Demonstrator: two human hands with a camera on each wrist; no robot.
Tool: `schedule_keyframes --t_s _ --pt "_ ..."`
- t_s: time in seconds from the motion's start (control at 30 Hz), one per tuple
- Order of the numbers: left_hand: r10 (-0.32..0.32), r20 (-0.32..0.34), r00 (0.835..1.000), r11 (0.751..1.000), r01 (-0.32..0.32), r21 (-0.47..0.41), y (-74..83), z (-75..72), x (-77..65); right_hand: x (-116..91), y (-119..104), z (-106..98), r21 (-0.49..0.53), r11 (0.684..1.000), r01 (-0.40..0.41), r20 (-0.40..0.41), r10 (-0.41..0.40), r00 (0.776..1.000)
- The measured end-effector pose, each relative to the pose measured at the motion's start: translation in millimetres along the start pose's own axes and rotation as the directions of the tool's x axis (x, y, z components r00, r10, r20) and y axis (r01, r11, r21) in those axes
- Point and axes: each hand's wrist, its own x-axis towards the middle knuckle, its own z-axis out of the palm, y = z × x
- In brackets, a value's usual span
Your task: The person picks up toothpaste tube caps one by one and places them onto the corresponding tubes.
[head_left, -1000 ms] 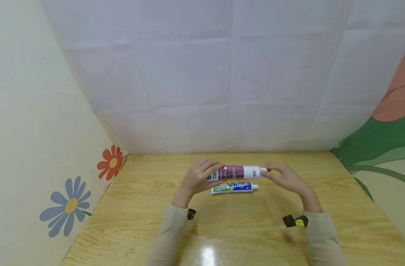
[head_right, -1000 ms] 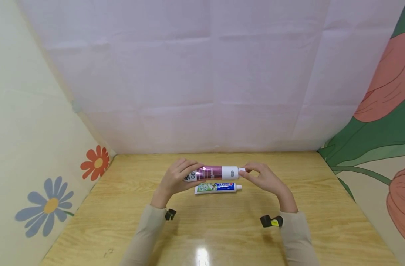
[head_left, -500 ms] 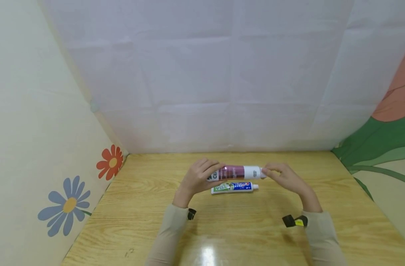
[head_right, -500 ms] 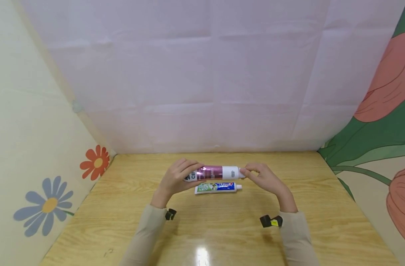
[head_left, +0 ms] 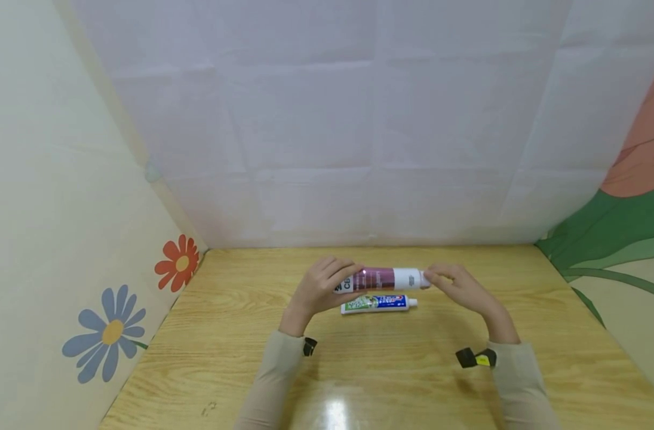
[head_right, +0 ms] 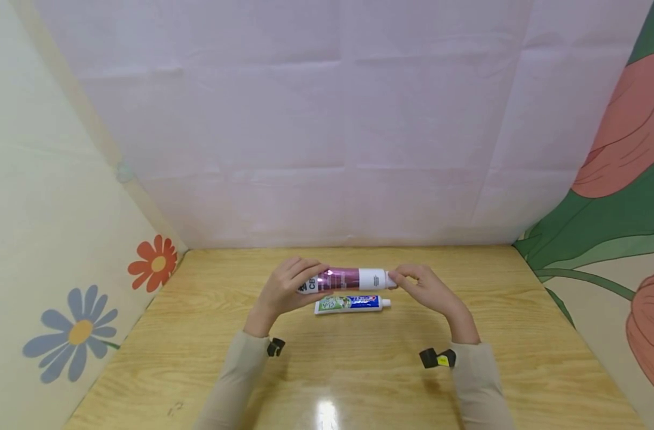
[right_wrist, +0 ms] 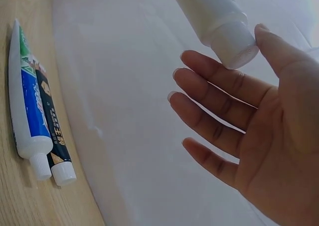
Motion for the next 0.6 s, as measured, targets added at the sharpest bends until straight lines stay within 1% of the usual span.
schedule_keyframes --t_s 0.1,0.27,0.37,0.6 --pt "-0.005 -0.004 1.0 1.0 0.005 -0.004 -0.4 -0.7 -0.3 0.5 10.5 2.7 -0.006 1.0 -0.014 -0.003 0.014 1.0" --pt "-0.003 -0.015 1.0 1.0 0.003 -0.01 -2.0 -2.0 0.5 0.5 10.4 3.5 -0.01 0.999 -0.051 -0.013 0.051 0.999" --pt "-0.002 -0.017 1.0 1.0 0.002 -0.008 -2.7 -2.4 0.9 0.2 9.2 4.1 -0.007 0.999 -0.052 -0.026 0.052 0.998" --pt "-0.003 -0.017 1.0 1.0 0.003 -0.005 -2.6 -3.0 -0.7 -1.5 7.7 4.7 0.039 0.999 -0.03 -0.046 0.032 0.998"
